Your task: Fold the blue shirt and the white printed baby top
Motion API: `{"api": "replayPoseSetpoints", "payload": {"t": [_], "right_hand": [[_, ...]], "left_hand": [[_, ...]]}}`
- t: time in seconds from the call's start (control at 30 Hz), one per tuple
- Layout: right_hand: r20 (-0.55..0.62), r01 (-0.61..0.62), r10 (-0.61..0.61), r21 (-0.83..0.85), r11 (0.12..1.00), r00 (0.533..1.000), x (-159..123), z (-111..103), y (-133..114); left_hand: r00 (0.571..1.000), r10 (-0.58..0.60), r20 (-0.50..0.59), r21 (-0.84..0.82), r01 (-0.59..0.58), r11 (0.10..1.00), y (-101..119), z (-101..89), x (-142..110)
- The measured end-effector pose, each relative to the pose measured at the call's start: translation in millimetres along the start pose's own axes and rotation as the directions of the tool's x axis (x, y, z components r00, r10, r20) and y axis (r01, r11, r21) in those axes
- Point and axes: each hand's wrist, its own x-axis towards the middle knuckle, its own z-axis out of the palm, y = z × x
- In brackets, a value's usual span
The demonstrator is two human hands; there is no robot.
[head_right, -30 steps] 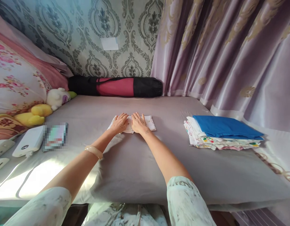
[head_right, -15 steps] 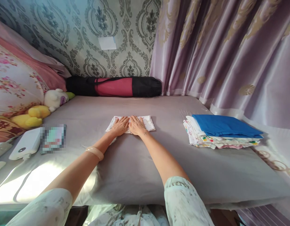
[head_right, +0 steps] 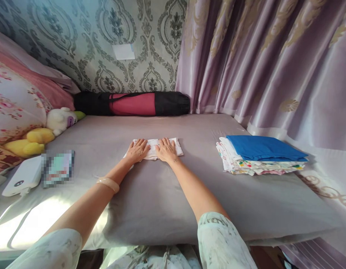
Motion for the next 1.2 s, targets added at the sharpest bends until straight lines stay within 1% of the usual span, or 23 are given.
{"api": "replayPoseSetpoints", "payload": {"t": [0.1, 0.2, 0.33, 0.43, 0.53, 0.63, 0.7, 0.8, 0.87, 1.0, 1.2], "right_hand": [[-0.016, 0.007, -0.007, -0.007, 1.0, 1.0, 0, 2, 0], [-0.008, -0.001, 0.001, -0.003, 1.0, 1.0, 0, 1, 0], [0.014, -0.008, 0.008, -0.007, 1.0, 1.0, 1, 1, 0], [0.058, 0.017, -0.017, -0.004, 1.0, 0.998, 3, -1, 4], [0.077, 0.033, -0.032, -0.006, 0.999, 0.997, 3, -4, 12], [0.028, 0.019, -0.017, -0.048, 0.999, 0.999, 1, -8, 26], [0.009, 0.001, 0.0, -0.073, 0.997, 1.0, -1, -10, 36], [0.036, -0.033, 0.036, -0.08, 0.996, 0.999, -3, -8, 49], [0.053, -0.045, 0.049, -0.074, 0.996, 0.997, -4, -6, 53], [0.048, -0.044, 0.048, -0.071, 0.996, 0.998, -4, -4, 53], [0.091, -0.06, 0.067, -0.082, 0.995, 0.994, -2, -8, 50]], "left_hand": [[1.0, -0.014, 0.007, 0.001, 0.014, 1.0, 0, 0.6, 0], [1.0, -0.012, 0.008, -0.003, 0.012, 1.0, 1, -0.8, 0], [1.0, -0.008, 0.018, -0.003, 0.008, 1.0, 2, -2.3, 0], [1.0, -0.003, 0.026, 0.009, 0.002, 1.0, -1, -4.3, 0], [1.0, 0.003, 0.018, 0.032, -0.003, 0.999, -9, -8.0, 0], [1.0, -0.014, 0.009, 0.036, 0.013, 0.999, -20, -10.6, -3], [0.999, -0.03, 0.026, 0.03, 0.029, 0.999, -27, -10.4, -5], [0.996, -0.054, 0.073, 0.007, 0.054, 0.999, -34, -7.8, -8], [0.994, -0.07, 0.09, -0.014, 0.071, 0.997, -36, -5.7, -8], [0.995, -0.075, 0.065, -0.047, 0.078, 0.996, -38, -2.5, -8], [0.997, -0.074, -0.012, -0.155, 0.071, 0.985, -41, -1.7, -13]]}}
